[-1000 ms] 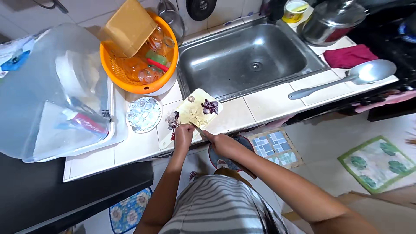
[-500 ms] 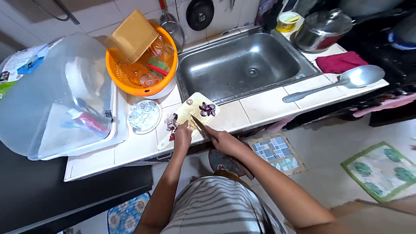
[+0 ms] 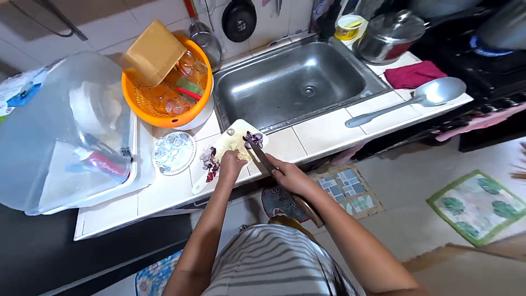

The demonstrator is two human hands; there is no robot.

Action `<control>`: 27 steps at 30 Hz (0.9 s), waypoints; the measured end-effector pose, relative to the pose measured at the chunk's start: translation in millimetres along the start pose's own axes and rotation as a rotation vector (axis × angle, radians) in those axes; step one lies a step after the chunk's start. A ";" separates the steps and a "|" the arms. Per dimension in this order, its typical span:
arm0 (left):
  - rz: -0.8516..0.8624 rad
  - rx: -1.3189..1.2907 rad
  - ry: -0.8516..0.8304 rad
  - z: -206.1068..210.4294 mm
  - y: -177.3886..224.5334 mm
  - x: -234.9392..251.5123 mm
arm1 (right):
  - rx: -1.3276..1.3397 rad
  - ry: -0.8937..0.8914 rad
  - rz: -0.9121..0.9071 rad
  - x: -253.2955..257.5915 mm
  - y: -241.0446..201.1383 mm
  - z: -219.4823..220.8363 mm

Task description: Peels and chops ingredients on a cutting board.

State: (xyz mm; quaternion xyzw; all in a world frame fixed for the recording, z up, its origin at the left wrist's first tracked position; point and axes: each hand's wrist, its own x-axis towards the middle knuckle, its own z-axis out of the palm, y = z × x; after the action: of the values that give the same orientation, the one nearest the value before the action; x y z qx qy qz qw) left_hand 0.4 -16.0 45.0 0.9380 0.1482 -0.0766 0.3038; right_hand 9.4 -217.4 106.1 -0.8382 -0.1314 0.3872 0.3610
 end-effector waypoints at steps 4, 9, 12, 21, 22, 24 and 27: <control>-0.006 0.012 0.002 1.9 11.2 6.6 | 0.006 0.001 0.009 -2.5 -1.1 -2.0; 0.065 0.044 0.008 -8.1 13.9 1.1 | 0.011 0.014 -0.001 -2.0 0.3 -2.9; 0.200 0.046 0.083 -18.0 7.1 2.6 | 0.013 0.026 -0.002 -0.9 0.9 -2.0; 0.146 0.125 0.096 -30.5 -8.5 27.9 | 0.043 -0.023 0.003 -2.1 -10.0 8.2; 0.152 0.146 0.033 -31.4 -8.7 29.6 | 0.048 -0.032 0.003 -3.0 -11.1 9.1; 0.166 0.178 -0.084 -30.8 -8.9 34.9 | 0.044 -0.043 0.004 -4.1 -12.5 10.5; 0.113 0.228 -0.167 -27.6 -6.3 39.7 | 0.039 -0.051 -0.006 -5.0 -11.7 11.6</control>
State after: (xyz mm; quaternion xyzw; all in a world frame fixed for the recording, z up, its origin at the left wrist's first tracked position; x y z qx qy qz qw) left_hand 37.3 14.4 54.4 0.9636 0.0599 -0.1534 0.2106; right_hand -1.8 -205.8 112.1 -0.8203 -0.1354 0.4100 0.3751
